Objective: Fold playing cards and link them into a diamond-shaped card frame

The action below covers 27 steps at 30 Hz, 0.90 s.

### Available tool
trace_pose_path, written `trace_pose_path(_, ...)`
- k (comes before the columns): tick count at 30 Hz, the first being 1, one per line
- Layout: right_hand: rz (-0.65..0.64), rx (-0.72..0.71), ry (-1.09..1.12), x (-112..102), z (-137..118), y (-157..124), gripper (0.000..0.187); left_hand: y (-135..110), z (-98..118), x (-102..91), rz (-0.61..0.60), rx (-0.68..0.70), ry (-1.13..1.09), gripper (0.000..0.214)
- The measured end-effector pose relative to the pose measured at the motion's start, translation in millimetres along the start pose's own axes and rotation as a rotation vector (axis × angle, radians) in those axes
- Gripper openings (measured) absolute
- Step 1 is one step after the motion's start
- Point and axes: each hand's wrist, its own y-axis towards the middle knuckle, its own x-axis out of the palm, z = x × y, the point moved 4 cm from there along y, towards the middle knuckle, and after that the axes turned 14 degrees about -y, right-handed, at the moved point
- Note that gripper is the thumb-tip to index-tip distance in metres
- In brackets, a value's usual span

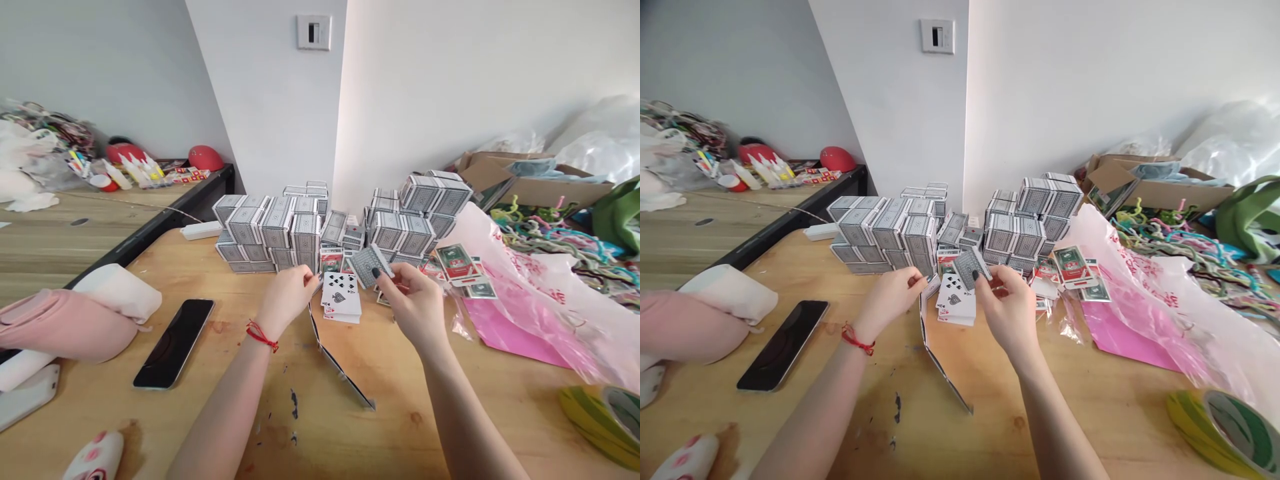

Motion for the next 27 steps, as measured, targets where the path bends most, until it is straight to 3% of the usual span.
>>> trace_pose_path(4, 0.019, -0.036, -0.035, 3, 0, 0, 0.016, -16, 22, 17.1, -0.383, 0.230, -0.096, 0.028)
trace_pose_path(7, 0.018, -0.062, -0.045, 2, 0, 0, 0.020, -36, 40, 40.0, -0.722, 0.353, -0.102, 0.051)
trace_pose_path(10, 0.026, -0.085, -0.077, 0, 0, 1, 0.021, -50, 50, 60.1, -0.887, 0.413, -0.042, 0.054)
trace_pose_path(17, -0.030, -0.037, -0.094, 1, 3, 0, 0.018, -48, 43, 71.5, -0.900, 0.318, 0.070, 0.035)
trace_pose_path(27, 0.033, -0.034, 0.012, -1, 6, 3, 0.019, -28, 27, 62.6, -0.669, 0.301, 0.120, 0.031)
